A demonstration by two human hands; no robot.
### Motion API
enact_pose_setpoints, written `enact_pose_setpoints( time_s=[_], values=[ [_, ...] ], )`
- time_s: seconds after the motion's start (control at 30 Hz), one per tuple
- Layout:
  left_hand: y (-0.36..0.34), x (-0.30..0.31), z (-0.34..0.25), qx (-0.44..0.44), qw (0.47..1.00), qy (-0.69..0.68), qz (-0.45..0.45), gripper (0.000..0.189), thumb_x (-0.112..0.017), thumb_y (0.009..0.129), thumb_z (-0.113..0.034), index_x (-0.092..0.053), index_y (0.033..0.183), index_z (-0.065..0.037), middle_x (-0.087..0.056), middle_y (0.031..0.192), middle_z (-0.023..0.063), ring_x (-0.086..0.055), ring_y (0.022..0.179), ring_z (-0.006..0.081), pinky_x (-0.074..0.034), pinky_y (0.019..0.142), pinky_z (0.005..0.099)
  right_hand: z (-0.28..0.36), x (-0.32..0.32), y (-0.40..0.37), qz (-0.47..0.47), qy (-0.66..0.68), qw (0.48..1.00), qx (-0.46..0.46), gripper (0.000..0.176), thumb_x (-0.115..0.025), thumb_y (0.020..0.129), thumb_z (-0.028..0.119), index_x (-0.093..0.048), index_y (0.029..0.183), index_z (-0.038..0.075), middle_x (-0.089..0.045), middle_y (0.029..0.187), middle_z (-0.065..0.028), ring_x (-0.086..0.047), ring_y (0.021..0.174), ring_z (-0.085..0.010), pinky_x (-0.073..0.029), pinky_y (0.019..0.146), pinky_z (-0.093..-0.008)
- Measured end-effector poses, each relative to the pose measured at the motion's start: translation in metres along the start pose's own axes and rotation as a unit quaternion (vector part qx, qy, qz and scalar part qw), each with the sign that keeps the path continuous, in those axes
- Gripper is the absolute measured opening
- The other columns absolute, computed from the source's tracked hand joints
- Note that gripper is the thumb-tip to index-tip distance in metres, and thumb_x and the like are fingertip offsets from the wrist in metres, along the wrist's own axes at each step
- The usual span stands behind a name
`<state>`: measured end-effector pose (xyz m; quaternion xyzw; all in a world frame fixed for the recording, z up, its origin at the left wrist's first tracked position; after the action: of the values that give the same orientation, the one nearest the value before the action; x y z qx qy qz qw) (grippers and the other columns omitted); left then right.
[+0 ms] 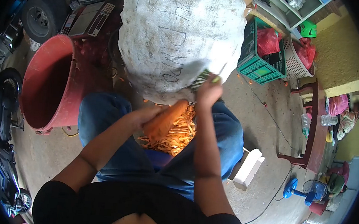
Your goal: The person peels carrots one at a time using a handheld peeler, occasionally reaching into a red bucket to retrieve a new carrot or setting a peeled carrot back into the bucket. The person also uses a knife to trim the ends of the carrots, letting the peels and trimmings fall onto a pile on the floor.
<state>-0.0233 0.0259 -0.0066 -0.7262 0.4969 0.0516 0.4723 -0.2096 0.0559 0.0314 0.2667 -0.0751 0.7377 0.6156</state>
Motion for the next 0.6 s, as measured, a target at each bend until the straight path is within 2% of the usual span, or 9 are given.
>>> enact_pose_setpoints(
  time_s=[0.03, 0.1, 0.17, 0.23, 0.3, 0.4, 0.47, 0.53, 0.6],
  values=[
    [-0.008, -0.005, -0.001, 0.001, 1.000, 0.002, -0.001, 0.038, -0.037, 0.086, -0.036, -0.045, 0.105, -0.004, -0.056, 0.090, 0.0107, -0.057, 0.074, 0.0164, -0.048, 0.065, 0.0293, -0.013, 0.003, 0.020, -0.058, -0.022, 0.995, 0.072, 0.023, -0.049, 0.080, 0.018, -0.054, 0.072, -0.003, -0.055, 0.060, -0.0173, -0.054, 0.051, -0.0281, -0.041, 0.048, -0.0348],
    [-0.016, -0.010, 0.000, 0.035, 0.998, -0.041, 0.013, 0.039, -0.041, 0.084, -0.037, -0.045, 0.106, -0.004, -0.057, 0.086, 0.0106, -0.057, 0.072, 0.0163, -0.048, 0.065, 0.0289, -0.035, 0.011, 0.044, -0.073, 0.018, 0.997, 0.003, 0.024, -0.048, 0.080, 0.018, -0.055, 0.074, -0.004, -0.055, 0.058, -0.0138, -0.052, 0.048, -0.0222, -0.040, 0.046, -0.0338],
    [-0.005, 0.002, -0.004, 0.044, 0.996, -0.067, 0.035, 0.042, -0.041, 0.083, -0.039, -0.045, 0.107, -0.004, -0.057, 0.087, 0.0101, -0.057, 0.072, 0.0167, -0.048, 0.065, 0.0286, -0.021, 0.015, 0.029, -0.032, 0.067, 0.997, -0.004, 0.022, -0.047, 0.080, 0.015, -0.055, 0.077, -0.005, -0.054, 0.057, -0.0123, -0.051, 0.050, -0.0179, -0.039, 0.046, -0.0318],
    [0.000, 0.008, -0.015, 0.007, 0.985, -0.150, 0.081, 0.043, -0.039, 0.083, -0.041, -0.045, 0.106, -0.004, -0.057, 0.090, 0.0103, -0.057, 0.074, 0.0170, -0.048, 0.065, 0.0307, -0.011, 0.003, -0.003, 0.060, 0.158, 0.986, 0.010, 0.028, -0.048, 0.083, 0.023, -0.053, 0.070, -0.002, -0.047, 0.052, -0.0021, -0.041, 0.045, -0.0083, -0.032, 0.040, -0.0235],
    [0.008, 0.012, -0.018, -0.025, 0.984, -0.165, 0.059, 0.042, -0.038, 0.084, -0.040, -0.046, 0.104, -0.004, -0.057, 0.089, 0.0105, -0.058, 0.074, 0.0185, -0.049, 0.065, 0.0346, 0.019, -0.002, -0.044, 0.134, 0.216, 0.967, 0.021, 0.024, -0.049, 0.083, 0.021, -0.052, 0.074, -0.001, -0.046, 0.053, -0.0011, -0.040, 0.047, -0.0072, -0.032, 0.042, -0.0216],
    [0.016, 0.020, -0.016, -0.041, 0.970, -0.232, 0.050, 0.039, -0.032, 0.086, -0.036, -0.047, 0.102, -0.005, -0.057, 0.088, 0.0106, -0.059, 0.073, 0.0209, -0.050, 0.063, 0.0359, 0.048, 0.001, -0.078, 0.163, 0.166, 0.965, 0.120, 0.020, -0.049, 0.082, 0.018, -0.052, 0.077, -0.001, -0.050, 0.057, -0.0045, -0.045, 0.049, -0.0105, -0.036, 0.046, -0.0247],
    [0.015, 0.019, -0.012, -0.040, 0.970, -0.238, 0.033, 0.039, -0.032, 0.086, -0.036, -0.047, 0.102, -0.005, -0.057, 0.088, 0.0109, -0.059, 0.072, 0.0209, -0.050, 0.063, 0.0353, 0.059, 0.005, -0.087, 0.161, 0.122, 0.963, 0.180, 0.014, -0.049, 0.079, 0.011, -0.052, 0.077, -0.002, -0.054, 0.061, -0.0173, -0.054, 0.054, -0.0297, -0.041, 0.049, -0.0343],
    [0.010, 0.018, -0.013, -0.041, 0.969, -0.243, 0.016, 0.039, -0.031, 0.086, -0.036, -0.047, 0.101, -0.005, -0.058, 0.088, 0.0113, -0.059, 0.071, 0.0209, -0.050, 0.062, 0.0348, 0.058, 0.004, -0.085, 0.173, 0.104, 0.967, 0.158, 0.015, -0.049, 0.079, 0.012, -0.052, 0.077, -0.002, -0.054, 0.062, -0.0182, -0.054, 0.055, -0.0310, -0.041, 0.050, -0.0351],
    [0.002, 0.013, -0.020, -0.039, 0.994, -0.098, 0.015, 0.040, -0.033, 0.086, -0.037, -0.047, 0.101, -0.003, -0.058, 0.086, 0.0107, -0.059, 0.069, 0.0203, -0.050, 0.061, 0.0342, 0.052, 0.002, -0.075, 0.180, 0.086, 0.971, 0.133, 0.016, -0.048, 0.080, 0.013, -0.052, 0.077, -0.002, -0.054, 0.062, -0.0190, -0.054, 0.056, -0.0323, -0.041, 0.050, -0.0358]
  ],
)
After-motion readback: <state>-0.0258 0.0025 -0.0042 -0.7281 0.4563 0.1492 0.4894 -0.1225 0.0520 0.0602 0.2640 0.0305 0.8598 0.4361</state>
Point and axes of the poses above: each hand's wrist, its own y-axis towards the middle knuckle, its own x-axis out of the back of the hand, z = x × y, the point moved 3 cm from there along y, towards the middle knuckle
